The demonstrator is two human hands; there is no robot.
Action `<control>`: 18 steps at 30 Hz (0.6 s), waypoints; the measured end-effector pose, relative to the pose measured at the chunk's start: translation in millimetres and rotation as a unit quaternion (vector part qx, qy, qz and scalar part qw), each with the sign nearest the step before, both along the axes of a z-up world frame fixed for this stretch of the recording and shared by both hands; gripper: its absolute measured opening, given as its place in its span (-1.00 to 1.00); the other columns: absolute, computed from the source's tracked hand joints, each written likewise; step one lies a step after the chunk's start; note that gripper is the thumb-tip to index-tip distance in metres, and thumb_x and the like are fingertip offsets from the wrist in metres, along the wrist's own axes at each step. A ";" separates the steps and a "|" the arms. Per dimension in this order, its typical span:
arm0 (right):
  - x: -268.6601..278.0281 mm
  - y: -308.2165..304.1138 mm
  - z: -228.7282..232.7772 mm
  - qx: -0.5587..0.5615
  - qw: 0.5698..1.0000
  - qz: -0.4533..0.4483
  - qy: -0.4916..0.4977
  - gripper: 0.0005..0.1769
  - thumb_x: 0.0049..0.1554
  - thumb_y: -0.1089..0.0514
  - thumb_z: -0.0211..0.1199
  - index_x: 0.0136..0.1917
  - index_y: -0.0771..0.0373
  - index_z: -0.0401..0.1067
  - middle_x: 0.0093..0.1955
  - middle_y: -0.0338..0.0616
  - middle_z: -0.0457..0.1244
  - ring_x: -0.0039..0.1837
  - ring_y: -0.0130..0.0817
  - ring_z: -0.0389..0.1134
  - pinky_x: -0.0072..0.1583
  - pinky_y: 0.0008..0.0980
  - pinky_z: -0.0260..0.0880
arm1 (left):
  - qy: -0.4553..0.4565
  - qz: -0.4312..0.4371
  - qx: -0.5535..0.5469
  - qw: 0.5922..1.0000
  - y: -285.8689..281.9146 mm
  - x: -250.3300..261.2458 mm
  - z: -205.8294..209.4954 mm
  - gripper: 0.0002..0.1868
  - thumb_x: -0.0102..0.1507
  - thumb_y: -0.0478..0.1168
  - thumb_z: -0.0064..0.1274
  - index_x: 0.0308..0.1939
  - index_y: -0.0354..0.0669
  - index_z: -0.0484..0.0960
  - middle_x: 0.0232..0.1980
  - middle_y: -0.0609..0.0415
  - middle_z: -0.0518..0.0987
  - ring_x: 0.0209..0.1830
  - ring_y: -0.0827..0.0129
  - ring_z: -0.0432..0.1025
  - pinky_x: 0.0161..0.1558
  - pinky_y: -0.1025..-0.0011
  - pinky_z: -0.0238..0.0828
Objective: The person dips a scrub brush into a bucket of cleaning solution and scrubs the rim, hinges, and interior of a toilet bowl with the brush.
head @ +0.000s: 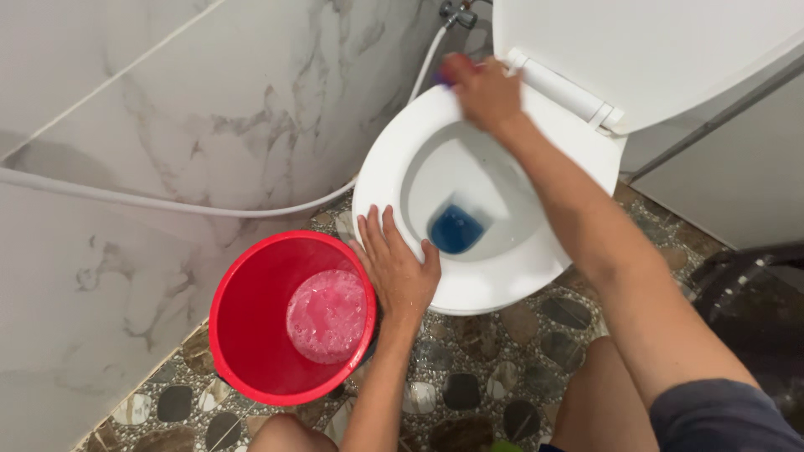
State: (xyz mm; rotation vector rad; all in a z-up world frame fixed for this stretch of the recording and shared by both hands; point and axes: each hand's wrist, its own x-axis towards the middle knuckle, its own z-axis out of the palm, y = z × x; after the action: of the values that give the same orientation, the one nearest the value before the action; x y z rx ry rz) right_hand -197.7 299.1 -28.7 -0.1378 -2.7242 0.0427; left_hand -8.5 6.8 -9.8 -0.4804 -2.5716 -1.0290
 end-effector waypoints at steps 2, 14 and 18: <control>-2.1 25.4 2.2 0.110 0.991 -0.065 0.035 -0.41 0.24 -0.06 0.19 0.51 -0.03 0.27 0.10 0.22 0.27 0.12 0.16 0.33 0.10 0.38 0.25 | -0.037 -0.001 0.018 0.999 -0.4 -1.3 -2.0 -0.19 0.14 -0.18 0.13 0.40 -0.50 0.22 0.51 -0.46 0.13 0.60 -0.32 -0.13 0.51 -0.18 -0.38; -7.3 -42.5 3.6 0.059 0.997 0.043 -0.011 -0.38 0.24 -0.13 0.19 0.54 -0.12 0.24 0.11 0.18 0.25 0.12 0.09 0.34 0.09 0.37 0.26 | -0.043 -0.014 -0.007 0.999 -3.1 -2.6 -6.5 -0.24 0.15 -0.18 0.11 0.39 -0.44 0.27 0.56 -0.44 0.08 0.62 -0.31 -0.16 0.51 -0.22 -0.40; -3.1 8.5 3.0 0.128 0.991 -0.020 0.043 -0.32 0.19 -0.13 0.24 0.54 -0.07 0.25 0.09 0.17 0.26 0.11 0.11 0.32 0.07 0.41 0.22 | -0.040 -0.015 -0.001 0.999 -3.2 -3.6 -4.1 -0.24 0.14 -0.18 0.11 0.38 -0.44 0.27 0.56 -0.45 0.08 0.63 -0.30 -0.16 0.52 -0.22 -0.39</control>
State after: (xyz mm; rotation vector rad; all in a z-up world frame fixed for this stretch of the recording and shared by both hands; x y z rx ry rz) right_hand -200.8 307.6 -25.7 -0.1121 -2.6109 -0.3046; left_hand -12.1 3.6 -13.9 -0.4893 -2.6428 -1.0771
